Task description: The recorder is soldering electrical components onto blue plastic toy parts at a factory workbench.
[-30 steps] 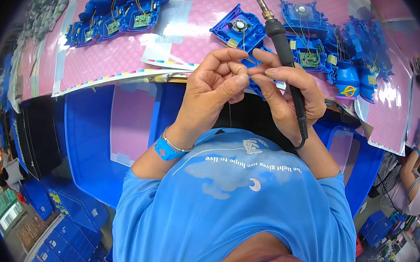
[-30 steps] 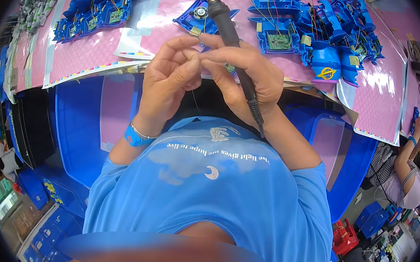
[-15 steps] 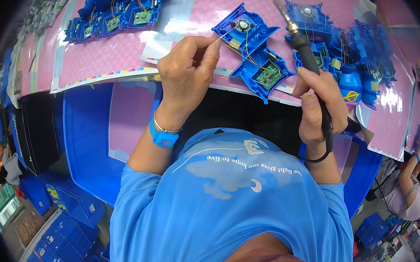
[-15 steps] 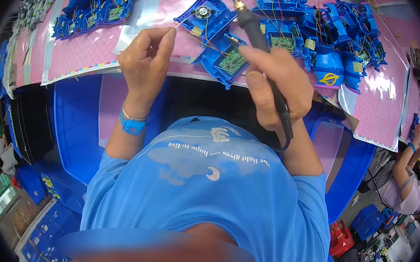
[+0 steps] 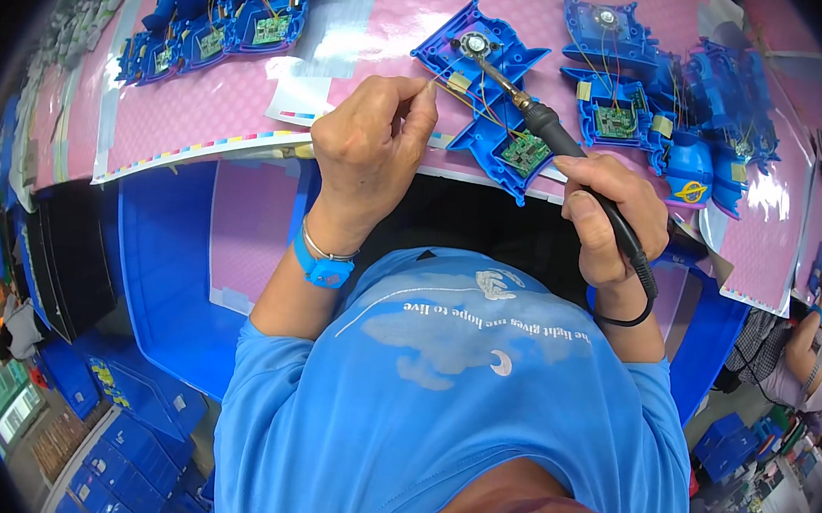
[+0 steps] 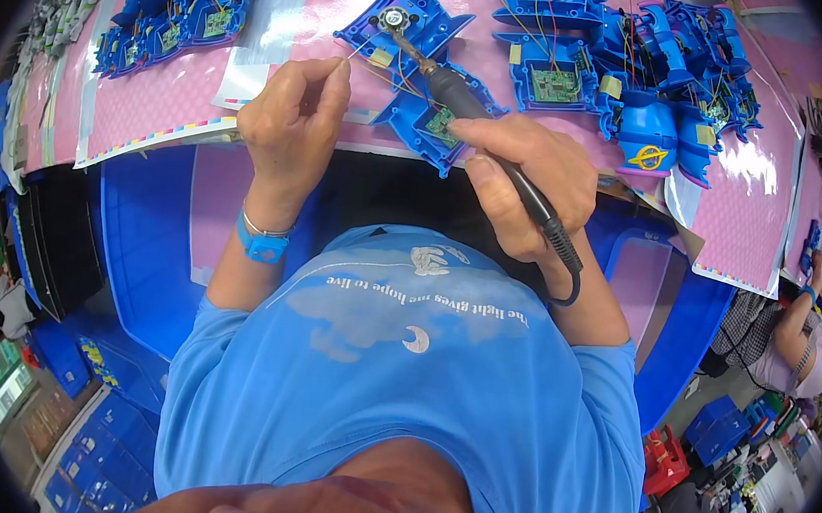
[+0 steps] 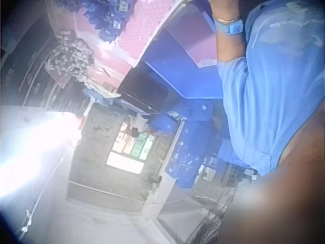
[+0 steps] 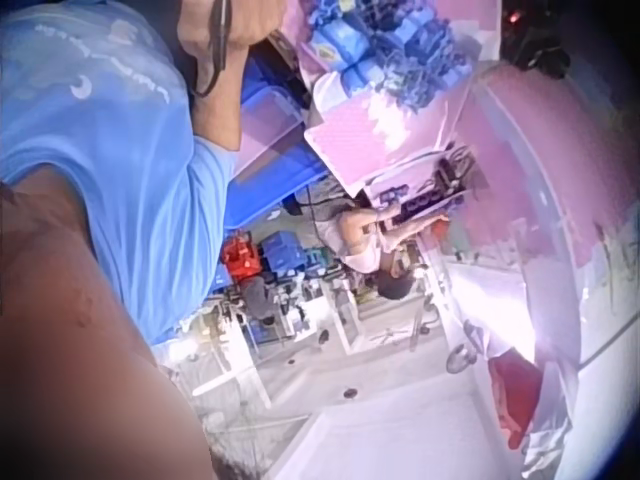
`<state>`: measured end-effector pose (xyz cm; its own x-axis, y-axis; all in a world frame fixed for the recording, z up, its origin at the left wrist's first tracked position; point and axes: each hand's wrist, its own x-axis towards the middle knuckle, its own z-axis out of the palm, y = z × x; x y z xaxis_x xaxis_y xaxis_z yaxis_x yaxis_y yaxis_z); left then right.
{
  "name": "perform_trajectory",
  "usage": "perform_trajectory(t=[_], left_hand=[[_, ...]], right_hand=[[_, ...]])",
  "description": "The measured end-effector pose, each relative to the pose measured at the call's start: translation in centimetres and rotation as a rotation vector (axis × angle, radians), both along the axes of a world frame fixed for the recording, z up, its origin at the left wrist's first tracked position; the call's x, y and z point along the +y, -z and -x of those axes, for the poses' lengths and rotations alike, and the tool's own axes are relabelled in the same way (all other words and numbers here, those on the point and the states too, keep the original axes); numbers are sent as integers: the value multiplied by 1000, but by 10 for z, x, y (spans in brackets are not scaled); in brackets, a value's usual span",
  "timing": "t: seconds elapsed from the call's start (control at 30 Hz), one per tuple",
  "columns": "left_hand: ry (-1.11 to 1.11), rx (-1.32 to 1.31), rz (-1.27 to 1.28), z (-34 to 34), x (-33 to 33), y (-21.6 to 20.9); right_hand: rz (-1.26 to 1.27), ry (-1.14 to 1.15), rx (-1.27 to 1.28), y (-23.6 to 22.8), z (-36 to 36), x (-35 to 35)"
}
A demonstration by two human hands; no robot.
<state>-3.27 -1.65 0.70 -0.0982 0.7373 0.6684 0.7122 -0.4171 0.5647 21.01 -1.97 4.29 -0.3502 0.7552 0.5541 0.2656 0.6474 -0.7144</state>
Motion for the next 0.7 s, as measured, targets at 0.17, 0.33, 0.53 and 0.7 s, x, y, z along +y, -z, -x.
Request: perform_trajectory(t=[0.17, 0.33, 0.53, 0.7], left_hand=[[4, -7, -1, 0, 0, 0], [9, -2, -3, 0, 1, 1], [7, -17, 9, 1, 3, 0], [-9, -8, 9, 7, 1, -5]], right_hand=[[-9, -6, -21, -1, 5, 3], [7, -33, -19, -1, 5, 4], [-6, -57, -3, 2, -2, 3], [82, 32, 200, 7, -4, -6]])
